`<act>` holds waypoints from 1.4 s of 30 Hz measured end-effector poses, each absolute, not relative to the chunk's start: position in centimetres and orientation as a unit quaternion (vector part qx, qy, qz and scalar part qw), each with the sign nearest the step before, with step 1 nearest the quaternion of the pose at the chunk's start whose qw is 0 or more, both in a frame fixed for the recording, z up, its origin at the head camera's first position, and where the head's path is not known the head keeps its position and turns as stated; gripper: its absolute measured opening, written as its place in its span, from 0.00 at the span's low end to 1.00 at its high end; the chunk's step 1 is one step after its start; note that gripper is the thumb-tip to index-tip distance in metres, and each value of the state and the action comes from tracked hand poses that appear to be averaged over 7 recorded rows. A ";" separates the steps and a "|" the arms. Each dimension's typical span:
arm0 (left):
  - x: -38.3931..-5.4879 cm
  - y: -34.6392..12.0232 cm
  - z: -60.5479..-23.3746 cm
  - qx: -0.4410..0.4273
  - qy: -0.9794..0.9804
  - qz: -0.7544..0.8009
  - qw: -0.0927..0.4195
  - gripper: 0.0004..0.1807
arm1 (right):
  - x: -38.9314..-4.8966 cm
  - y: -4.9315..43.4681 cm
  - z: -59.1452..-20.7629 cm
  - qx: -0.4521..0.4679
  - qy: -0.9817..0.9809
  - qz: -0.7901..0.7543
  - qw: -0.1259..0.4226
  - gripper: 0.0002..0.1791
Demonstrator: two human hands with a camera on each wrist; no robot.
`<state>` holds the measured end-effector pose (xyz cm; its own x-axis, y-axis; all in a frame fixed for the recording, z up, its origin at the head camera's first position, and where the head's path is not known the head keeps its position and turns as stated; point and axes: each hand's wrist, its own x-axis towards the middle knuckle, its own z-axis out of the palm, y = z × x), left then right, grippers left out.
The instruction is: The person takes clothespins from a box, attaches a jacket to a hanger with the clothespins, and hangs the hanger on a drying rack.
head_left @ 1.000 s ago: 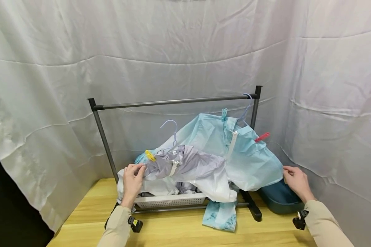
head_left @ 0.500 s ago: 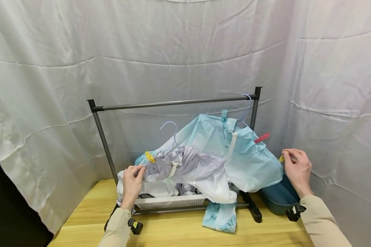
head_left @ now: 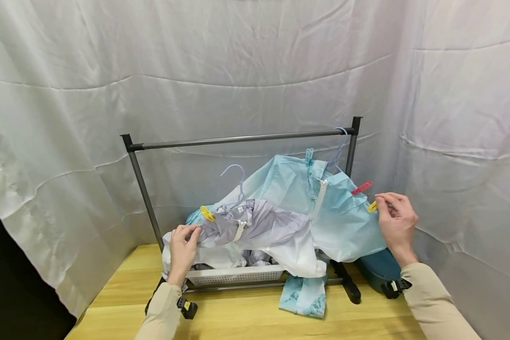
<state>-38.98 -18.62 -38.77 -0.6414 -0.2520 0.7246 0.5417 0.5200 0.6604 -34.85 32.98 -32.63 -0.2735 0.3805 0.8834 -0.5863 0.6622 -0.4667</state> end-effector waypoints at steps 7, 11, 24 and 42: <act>-39.1 -18.6 -38.8 -0.095 -0.765 -0.486 0.411 0.08 | -34.9 30.4 -32.6 0.100 -0.704 0.405 0.575 0.06; -39.1 -18.7 -38.8 -0.096 -0.763 -0.492 0.408 0.08 | -34.8 28.6 -32.7 0.124 -0.724 0.410 0.540 0.07; -39.1 -18.7 -38.6 -0.082 -0.767 -0.495 0.399 0.09 | -32.9 22.4 -30.8 0.239 -0.772 0.399 0.434 0.09; -39.0 -18.9 -38.3 -0.084 -0.769 -0.494 0.396 0.09 | -37.9 18.9 -30.9 0.224 -0.803 0.447 0.325 0.05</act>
